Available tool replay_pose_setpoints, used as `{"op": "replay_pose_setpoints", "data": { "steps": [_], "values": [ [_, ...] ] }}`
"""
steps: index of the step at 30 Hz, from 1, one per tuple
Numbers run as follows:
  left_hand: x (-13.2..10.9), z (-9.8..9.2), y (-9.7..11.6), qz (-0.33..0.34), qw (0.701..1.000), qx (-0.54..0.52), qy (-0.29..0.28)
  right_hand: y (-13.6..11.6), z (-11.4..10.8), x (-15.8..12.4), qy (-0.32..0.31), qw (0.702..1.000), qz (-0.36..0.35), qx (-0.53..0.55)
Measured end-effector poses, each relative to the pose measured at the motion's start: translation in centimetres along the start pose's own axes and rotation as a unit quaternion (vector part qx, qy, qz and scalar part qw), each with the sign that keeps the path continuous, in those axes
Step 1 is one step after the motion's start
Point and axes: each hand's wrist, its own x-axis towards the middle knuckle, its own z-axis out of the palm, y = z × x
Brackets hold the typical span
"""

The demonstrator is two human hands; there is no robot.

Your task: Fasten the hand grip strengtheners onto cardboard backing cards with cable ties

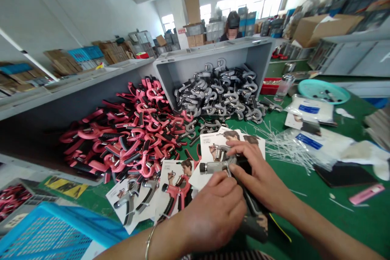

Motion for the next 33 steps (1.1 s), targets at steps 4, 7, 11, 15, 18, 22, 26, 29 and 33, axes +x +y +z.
{"op": "replay_pose_setpoints", "data": {
  "steps": [4,7,11,15,18,22,26,29,33],
  "values": [
    [-1.5,-1.2,1.1,-0.088,0.996,0.022,0.007,-0.6,-1.3,-0.1,-0.008,1.000,-0.022,-0.019],
    [-3.1,-2.8,1.3,-0.237,0.969,0.047,0.061,-2.2,-2.8,-1.2,-0.075,0.993,-0.072,-0.061],
    [-4.4,-2.5,1.3,-0.317,0.948,-0.003,-0.023,-4.2,-2.6,-2.6,-0.134,0.958,-0.159,-0.199],
    [-4.8,-1.9,1.3,-0.333,0.941,-0.053,-0.024,-5.1,-0.4,-2.5,-0.133,0.904,-0.214,-0.345],
    [-5.7,-2.2,0.8,-0.329,0.937,-0.115,0.005,-5.6,0.2,-2.0,-0.142,0.880,-0.218,-0.397],
    [-7.0,-2.3,0.1,-0.269,0.946,-0.160,0.087,-6.1,-0.2,-1.2,-0.156,0.926,-0.175,-0.297],
    [-6.5,-1.6,-0.2,-0.228,0.954,-0.144,0.133,-5.6,-0.9,-0.7,-0.173,0.973,-0.092,-0.120],
    [-5.4,-0.6,-0.2,-0.254,0.943,-0.143,0.158,-5.1,-1.3,-0.7,-0.200,0.972,-0.079,-0.095],
    [-4.2,0.7,-0.3,-0.281,0.930,-0.165,0.171,-4.8,-2.5,-0.5,-0.262,0.955,-0.103,-0.089]
  ]
}}
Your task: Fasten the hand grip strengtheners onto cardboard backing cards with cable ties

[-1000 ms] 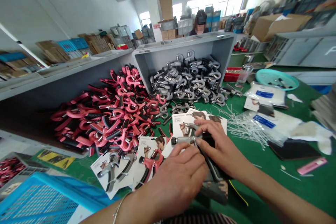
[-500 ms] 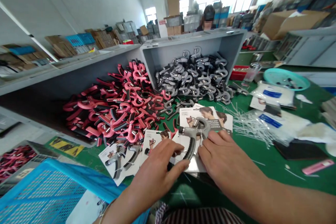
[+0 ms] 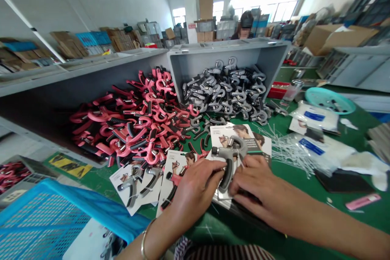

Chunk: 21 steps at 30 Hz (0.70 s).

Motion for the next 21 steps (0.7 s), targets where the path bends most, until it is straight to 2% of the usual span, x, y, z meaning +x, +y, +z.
{"op": "replay_pose_setpoints", "data": {
  "steps": [4,8,12,17,21],
  "values": [
    [0.4,0.7,0.1,-0.051,0.997,-0.058,-0.010,1.4,-1.5,-0.2,0.040,0.999,0.023,0.030],
    [0.4,0.9,0.2,-0.103,0.990,-0.100,-0.002,2.8,-1.3,-0.7,0.044,0.997,0.053,0.037],
    [0.7,1.1,0.4,-0.087,0.990,-0.107,-0.014,2.9,-0.3,-1.1,0.093,0.991,0.028,0.088],
    [1.4,1.3,1.1,-0.093,0.989,-0.113,-0.007,2.5,0.3,-1.0,0.181,0.973,0.097,0.110],
    [1.7,1.4,1.4,-0.111,0.986,-0.126,-0.021,2.9,-0.1,-1.6,0.173,0.982,0.067,0.034]
  ]
}}
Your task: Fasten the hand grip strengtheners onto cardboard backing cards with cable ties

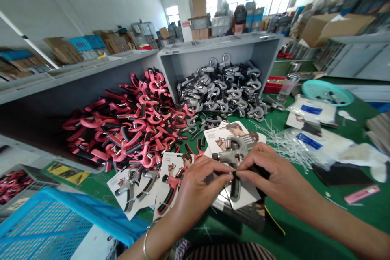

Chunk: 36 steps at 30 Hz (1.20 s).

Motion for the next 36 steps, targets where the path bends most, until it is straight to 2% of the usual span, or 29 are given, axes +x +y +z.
{"op": "replay_pose_setpoints", "data": {
  "steps": [5,9,16,20,25,27,32,36],
  "values": [
    [0.1,0.0,0.3,-0.040,0.999,-0.031,-0.010,0.7,-0.8,-0.6,-0.030,0.997,-0.046,-0.055],
    [0.2,0.1,0.6,-0.031,0.999,-0.021,-0.022,0.4,-0.8,-0.5,-0.028,0.995,-0.065,-0.071],
    [0.4,-0.2,0.6,0.039,0.997,0.034,-0.052,-0.1,-0.5,-0.1,-0.013,0.992,-0.111,-0.050],
    [0.6,-0.7,0.9,0.067,0.993,0.083,-0.046,0.2,-0.3,-0.1,-0.004,0.992,-0.121,-0.031],
    [1.0,-1.6,2.3,0.110,0.980,0.113,-0.125,0.0,-0.2,-0.1,-0.015,0.996,-0.085,-0.018],
    [1.4,-1.9,2.9,0.120,0.975,0.129,-0.135,-0.3,-0.2,0.0,-0.013,0.997,-0.072,-0.011],
    [1.7,-2.3,3.4,0.109,0.984,0.082,-0.111,-0.4,-0.2,0.3,-0.043,0.995,-0.094,0.009],
    [0.4,-1.0,2.5,0.072,0.995,0.059,-0.041,0.2,-0.3,0.0,-0.017,0.998,-0.045,0.033]
  ]
}}
